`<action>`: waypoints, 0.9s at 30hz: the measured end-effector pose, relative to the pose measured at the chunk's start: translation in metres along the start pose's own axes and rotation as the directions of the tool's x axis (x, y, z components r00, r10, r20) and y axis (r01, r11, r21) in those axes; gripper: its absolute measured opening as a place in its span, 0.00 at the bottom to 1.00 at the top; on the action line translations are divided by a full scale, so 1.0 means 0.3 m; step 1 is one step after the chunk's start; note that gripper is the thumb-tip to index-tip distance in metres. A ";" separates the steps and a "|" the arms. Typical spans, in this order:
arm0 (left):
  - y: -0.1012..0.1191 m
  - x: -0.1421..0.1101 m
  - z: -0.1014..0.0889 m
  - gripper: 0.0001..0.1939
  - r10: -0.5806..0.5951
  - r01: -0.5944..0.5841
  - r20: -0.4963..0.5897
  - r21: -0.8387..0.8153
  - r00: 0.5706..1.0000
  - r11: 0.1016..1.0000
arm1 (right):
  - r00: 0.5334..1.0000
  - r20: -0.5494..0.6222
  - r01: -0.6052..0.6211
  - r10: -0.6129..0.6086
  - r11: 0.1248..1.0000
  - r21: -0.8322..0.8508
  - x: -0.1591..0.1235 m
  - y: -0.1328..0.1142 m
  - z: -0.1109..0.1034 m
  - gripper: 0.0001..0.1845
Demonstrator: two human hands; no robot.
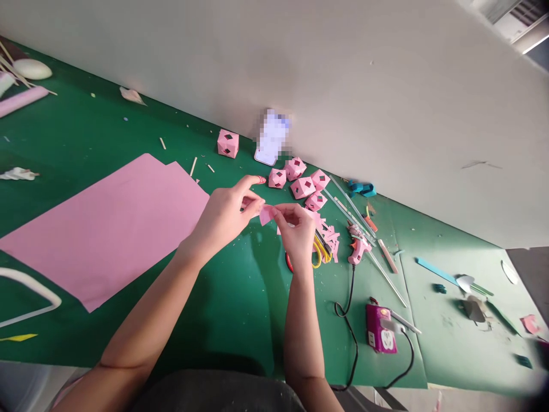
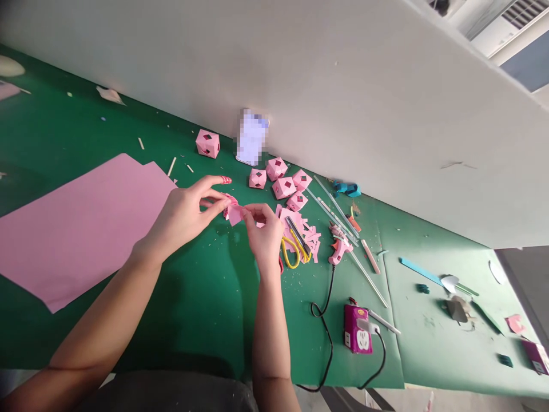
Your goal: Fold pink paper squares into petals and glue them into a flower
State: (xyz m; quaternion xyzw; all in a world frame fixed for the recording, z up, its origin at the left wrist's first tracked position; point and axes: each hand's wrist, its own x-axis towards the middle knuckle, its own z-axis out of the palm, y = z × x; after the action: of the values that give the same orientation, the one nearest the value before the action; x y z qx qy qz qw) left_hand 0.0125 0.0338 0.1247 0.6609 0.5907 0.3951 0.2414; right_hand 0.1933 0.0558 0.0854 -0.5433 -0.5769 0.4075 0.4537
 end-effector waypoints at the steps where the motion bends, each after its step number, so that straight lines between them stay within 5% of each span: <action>1: -0.018 0.007 0.003 0.18 -0.013 0.013 -0.006 0.014 1.000 1.000 | 0.999 -0.014 -0.036 0.036 0.999 0.000 0.015 0.036 0.003 0.12; 5: -0.113 0.032 0.019 0.20 -0.111 0.102 0.037 0.199 0.993 0.975 | 0.986 0.025 -0.161 0.164 0.982 -0.095 0.053 0.178 0.039 0.10; 9: -0.202 0.052 0.049 0.31 -0.197 0.160 0.172 0.209 0.965 0.965 | 0.989 0.033 -0.133 0.146 0.960 -0.246 0.059 0.250 0.088 0.07; 14: -0.254 0.069 0.106 0.43 -0.201 0.173 0.225 0.135 0.954 0.976 | 0.997 -0.001 -0.068 0.073 0.919 -0.389 0.063 0.247 0.123 0.08; 17: -0.283 0.076 0.128 0.43 -0.143 0.130 0.156 0.090 0.977 0.987 | 0.999 -0.003 -0.035 0.038 0.896 -0.443 0.062 0.242 0.138 0.11; 23: -0.346 0.088 0.170 0.37 0.006 -0.008 0.119 0.019 0.993 1.000 | 1.000 0.005 -0.016 0.021 0.891 -0.454 0.075 0.239 0.172 0.09; 27: -0.356 0.078 0.214 0.28 0.061 -0.063 0.062 0.027 0.996 0.998 | 0.996 0.082 0.014 0.017 0.932 -0.363 0.034 0.165 0.158 0.04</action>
State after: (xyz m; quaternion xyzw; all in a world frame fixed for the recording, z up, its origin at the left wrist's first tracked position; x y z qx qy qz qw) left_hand 0.0009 0.0859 0.0097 0.6941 0.5677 0.3736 0.2374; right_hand 0.1602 0.0709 0.0263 -0.6007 -0.6603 0.3168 0.3206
